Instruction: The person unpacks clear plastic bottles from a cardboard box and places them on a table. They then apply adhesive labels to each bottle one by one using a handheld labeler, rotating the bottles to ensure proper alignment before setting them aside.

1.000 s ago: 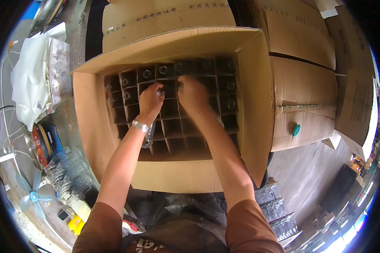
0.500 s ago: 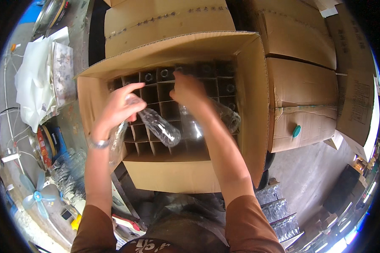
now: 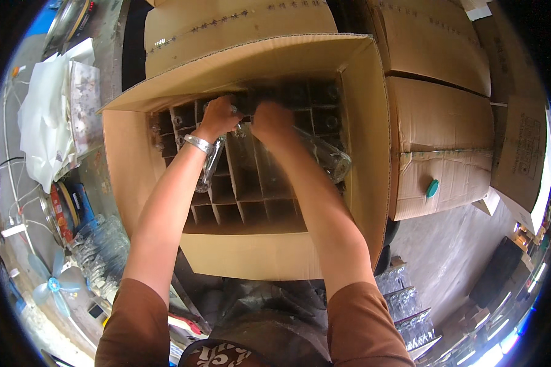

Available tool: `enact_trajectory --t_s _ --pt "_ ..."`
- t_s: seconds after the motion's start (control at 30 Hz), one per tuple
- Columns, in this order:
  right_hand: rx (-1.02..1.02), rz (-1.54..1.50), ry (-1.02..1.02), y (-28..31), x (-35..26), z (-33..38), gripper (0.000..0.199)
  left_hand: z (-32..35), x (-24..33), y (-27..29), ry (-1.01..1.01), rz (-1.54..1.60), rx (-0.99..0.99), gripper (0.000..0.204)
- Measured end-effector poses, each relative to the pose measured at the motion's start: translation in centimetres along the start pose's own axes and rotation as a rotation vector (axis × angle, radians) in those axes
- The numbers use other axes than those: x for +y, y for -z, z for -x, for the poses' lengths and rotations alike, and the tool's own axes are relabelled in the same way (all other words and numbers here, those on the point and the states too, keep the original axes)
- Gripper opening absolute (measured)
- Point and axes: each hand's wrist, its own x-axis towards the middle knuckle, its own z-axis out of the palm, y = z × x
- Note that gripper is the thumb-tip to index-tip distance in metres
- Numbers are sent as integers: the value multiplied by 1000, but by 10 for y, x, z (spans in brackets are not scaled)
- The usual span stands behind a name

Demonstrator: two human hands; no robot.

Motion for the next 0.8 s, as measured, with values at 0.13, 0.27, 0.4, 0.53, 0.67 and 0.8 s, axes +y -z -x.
enact_trajectory --t_s 0.13,0.27,0.4,0.53,0.67,0.8 --pt "108 -75 -69 46 -12 45 43 27 3 0 78 18 81 31" --pt "377 -203 -77 95 -30 121 38 92 44 38 29 89 311 34" --pt "561 -211 23 130 -71 190 26 180 79 99 30 276 517 38" --pt "536 -188 181 144 -109 232 24 287 99 150 66 358 550 39" --pt "462 -152 481 145 -168 259 27 403 90 178 186 412 564 42" --pt "306 -125 723 146 -277 288 29 507 63 200 292 300 690 39"
